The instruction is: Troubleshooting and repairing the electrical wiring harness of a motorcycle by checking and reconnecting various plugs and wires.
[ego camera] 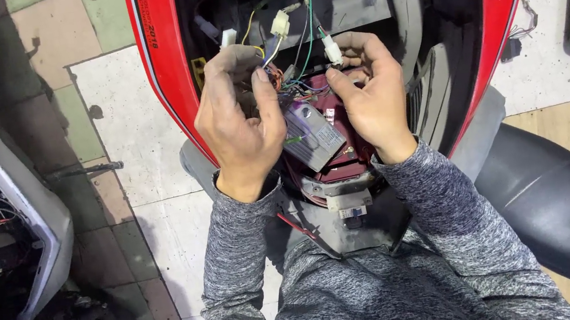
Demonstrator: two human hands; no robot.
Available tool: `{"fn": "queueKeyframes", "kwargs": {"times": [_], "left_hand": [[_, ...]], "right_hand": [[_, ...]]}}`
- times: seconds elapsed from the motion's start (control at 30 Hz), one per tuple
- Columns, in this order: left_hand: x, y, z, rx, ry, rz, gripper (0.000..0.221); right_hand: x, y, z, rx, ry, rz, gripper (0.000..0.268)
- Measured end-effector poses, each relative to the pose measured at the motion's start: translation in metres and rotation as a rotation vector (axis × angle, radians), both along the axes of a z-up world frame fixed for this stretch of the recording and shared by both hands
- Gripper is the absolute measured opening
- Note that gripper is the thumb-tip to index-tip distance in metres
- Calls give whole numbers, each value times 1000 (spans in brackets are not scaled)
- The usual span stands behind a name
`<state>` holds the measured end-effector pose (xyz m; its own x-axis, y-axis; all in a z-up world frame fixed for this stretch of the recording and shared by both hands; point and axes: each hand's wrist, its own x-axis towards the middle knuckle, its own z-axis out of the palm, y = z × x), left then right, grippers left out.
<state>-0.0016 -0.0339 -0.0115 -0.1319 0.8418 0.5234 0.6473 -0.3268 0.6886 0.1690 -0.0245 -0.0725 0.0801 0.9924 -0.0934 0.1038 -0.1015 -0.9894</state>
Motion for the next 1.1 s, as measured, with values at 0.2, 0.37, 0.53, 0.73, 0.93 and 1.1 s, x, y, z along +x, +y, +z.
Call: {"fn": "queueKeyframes", "kwargs": {"times": [0.2, 0.37, 0.53, 0.73, 0.93, 1.1], "left_hand": [[0, 0, 0, -21, -8, -3, 12], [2, -2, 13, -76, 9, -16, 14], [2, -5, 28, -213, -41, -30, 21], [1, -3, 26, -236, -25, -47, 18], [3, -3, 29, -161, -57, -76, 15], [-17, -3, 30, -244, 313, -347, 15]], "right_hand": [[1, 0, 0, 2, -1, 7, 31], [0, -1, 11, 7, -22, 50, 28], [0, -1, 10, 29, -76, 90, 27], [-8, -8, 41, 478, -351, -178, 30], [-25, 13, 48, -456, 511, 287, 44], [-34, 14, 18, -394, 554, 87, 17]]}}
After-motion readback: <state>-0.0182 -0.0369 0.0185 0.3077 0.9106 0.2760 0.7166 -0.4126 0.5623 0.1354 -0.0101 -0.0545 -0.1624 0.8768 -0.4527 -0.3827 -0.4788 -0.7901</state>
